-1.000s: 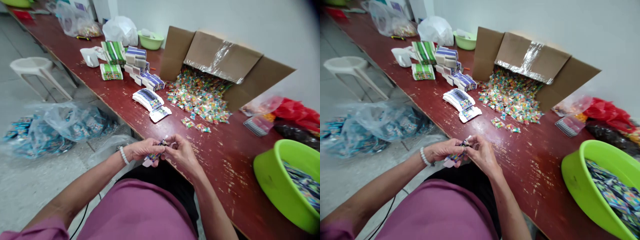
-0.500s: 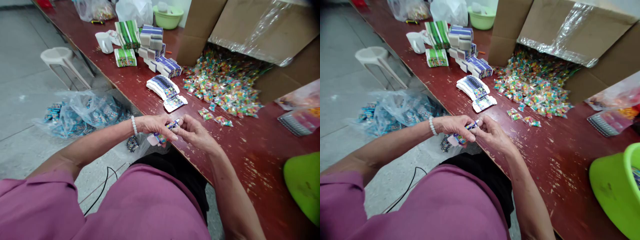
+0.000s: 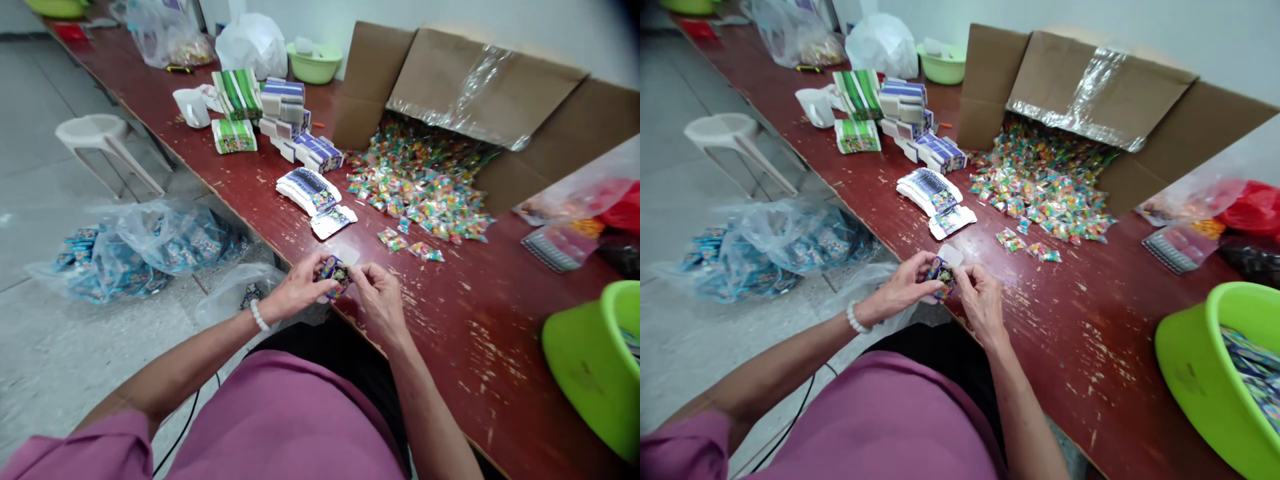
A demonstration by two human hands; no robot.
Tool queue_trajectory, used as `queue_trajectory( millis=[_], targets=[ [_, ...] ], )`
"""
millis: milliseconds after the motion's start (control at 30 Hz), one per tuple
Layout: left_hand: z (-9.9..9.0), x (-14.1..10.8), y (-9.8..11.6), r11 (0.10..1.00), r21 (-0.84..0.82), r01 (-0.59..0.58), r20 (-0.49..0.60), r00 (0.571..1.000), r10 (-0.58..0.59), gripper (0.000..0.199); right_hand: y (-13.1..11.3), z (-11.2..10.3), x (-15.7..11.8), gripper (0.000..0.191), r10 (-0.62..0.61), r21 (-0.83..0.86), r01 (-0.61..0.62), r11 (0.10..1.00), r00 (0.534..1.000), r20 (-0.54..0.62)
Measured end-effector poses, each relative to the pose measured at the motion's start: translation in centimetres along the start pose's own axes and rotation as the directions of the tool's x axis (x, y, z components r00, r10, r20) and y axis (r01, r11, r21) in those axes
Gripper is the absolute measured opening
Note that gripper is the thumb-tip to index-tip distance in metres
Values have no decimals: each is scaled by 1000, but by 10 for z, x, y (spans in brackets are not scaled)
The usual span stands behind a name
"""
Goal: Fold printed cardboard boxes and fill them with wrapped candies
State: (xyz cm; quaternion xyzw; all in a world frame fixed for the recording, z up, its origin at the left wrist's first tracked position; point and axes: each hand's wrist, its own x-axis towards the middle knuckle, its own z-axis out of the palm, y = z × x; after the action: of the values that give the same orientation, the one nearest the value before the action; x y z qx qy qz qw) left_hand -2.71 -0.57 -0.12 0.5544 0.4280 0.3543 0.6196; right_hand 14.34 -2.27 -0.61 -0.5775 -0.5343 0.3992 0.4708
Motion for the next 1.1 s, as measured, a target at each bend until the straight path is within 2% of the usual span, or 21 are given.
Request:
queue_trajectory(
  millis=[67,133,200,267,400,500,567,667,767,833,900,967,1000,1033,1100],
  targets=[
    [6,-5,-6,998,-37,-42,-60,997,39,51,4,1,-2,23,38,102,-39,994,999,10],
    [11,-9,-10,994,-90,-59,-84,995,52,59,8,6,-5,35,107,295,-104,950,994,8],
    [15,-10,-12,986,-150,-73,-86,994,61,59,12,13,-8,47,154,435,-139,889,988,1],
    [17,-9,-13,973,-212,-93,-89,993,76,54,14,18,-11,43,145,500,-118,858,989,-15],
    [16,-7,-12,943,-330,-32,-53,998,16,38,18,14,-13,22,101,473,-78,878,995,-22],
    [15,-6,-12,931,-361,52,-6,998,-58,34,19,4,-9,24,161,417,-165,894,986,45],
    [16,-6,-13,937,-347,48,-11,998,-55,32,19,-2,-7,25,210,449,-229,864,973,91],
    [17,-6,-14,960,-279,-13,-42,999,1,27,19,-6,-5,35,209,508,-240,827,971,118],
    [18,-7,-12,948,-318,-18,-77,997,-7,39,18,-6,-7,26,155,454,-211,866,975,157],
    [17,-9,-10,913,-405,55,-54,995,-84,52,19,-5,-9,20,104,410,-146,900,987,124],
    [17,-10,-10,858,-467,216,93,976,-195,52,20,-5,-11,21,68,380,-89,921,995,71],
    [18,-11,-13,790,-475,388,255,920,-298,50,22,-6,-12,22,41,296,-57,953,997,60],
    [18,-11,-15,763,-471,444,293,894,-340,52,22,-7,-13,23,34,241,-51,969,997,73],
    [19,-10,-17,745,-468,476,298,878,-374,54,22,-8,-13,25,29,190,-46,981,995,91],
    [22,-9,-21,740,-465,486,252,874,-416,54,21,-11,-12,28,33,122,-48,991,992,125]
  ],
)
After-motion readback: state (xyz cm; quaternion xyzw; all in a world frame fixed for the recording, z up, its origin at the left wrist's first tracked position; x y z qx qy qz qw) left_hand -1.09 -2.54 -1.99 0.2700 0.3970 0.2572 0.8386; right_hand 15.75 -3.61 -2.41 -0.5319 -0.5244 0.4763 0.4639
